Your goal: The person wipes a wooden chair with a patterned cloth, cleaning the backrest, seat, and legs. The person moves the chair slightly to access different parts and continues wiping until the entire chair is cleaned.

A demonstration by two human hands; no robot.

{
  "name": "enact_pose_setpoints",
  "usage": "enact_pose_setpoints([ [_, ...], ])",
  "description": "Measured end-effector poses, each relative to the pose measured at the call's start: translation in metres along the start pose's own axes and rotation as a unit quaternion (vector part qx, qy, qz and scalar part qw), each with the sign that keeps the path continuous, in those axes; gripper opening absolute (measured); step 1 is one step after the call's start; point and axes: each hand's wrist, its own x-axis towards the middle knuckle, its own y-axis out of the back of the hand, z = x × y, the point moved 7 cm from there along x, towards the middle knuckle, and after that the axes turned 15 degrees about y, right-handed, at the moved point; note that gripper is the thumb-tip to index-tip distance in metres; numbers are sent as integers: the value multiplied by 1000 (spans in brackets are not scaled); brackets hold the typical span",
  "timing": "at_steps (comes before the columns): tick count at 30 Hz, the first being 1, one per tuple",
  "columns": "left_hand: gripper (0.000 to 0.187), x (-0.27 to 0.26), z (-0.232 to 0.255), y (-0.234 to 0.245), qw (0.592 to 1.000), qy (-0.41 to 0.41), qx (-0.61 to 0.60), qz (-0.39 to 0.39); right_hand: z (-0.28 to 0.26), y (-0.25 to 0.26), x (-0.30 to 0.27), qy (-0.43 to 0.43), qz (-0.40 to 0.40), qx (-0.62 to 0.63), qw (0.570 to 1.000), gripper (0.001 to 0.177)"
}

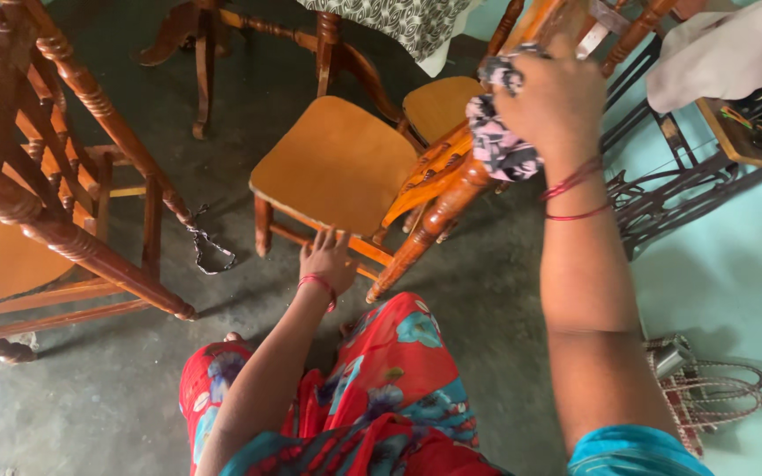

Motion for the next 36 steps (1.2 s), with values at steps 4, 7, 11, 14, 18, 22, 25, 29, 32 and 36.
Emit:
enact_pose_setpoints([
  [4, 80, -17, 51, 56, 992, -72, -86, 56, -39, 3, 30, -3, -12, 33, 999, 28],
  [7, 88, -25, 74, 95, 977, -115, -158, 81, -64, 6, 45, 3, -6, 49, 999, 25],
  [11, 98, -25, 104, 135, 948, -155, -261, 94, -84, 21, 52, 10, 41, 22, 999, 26],
  [14, 101, -19, 128, 153, 919, -180, -337, 100, -88, 26, 49, -5, 35, 75, 997, 28],
  [18, 76, -9, 161, 150, 893, -187, -407, 48, -98, 38, 50, -7, 43, 86, 995, 28],
  [22, 66, -25, 170, 165, 859, -323, -332, 216, -107, 40, 45, -1, 49, 149, 988, 32],
  [25, 70, -38, 157, 178, 858, -345, -210, 317, -96, 27, 42, 6, 90, 304, 948, 33],
  [29, 73, -25, 110, 168, 815, -176, -546, 84, -57, 23, 49, -13, 228, 300, 926, 35],
  [32, 72, -35, 90, 172, 816, -179, -542, 93, -43, 41, 44, -45, 254, 233, 938, 40],
  [36, 68, -39, 66, 170, 794, -159, -583, 68, -119, 39, 63, 53, 174, 117, 976, 36],
])
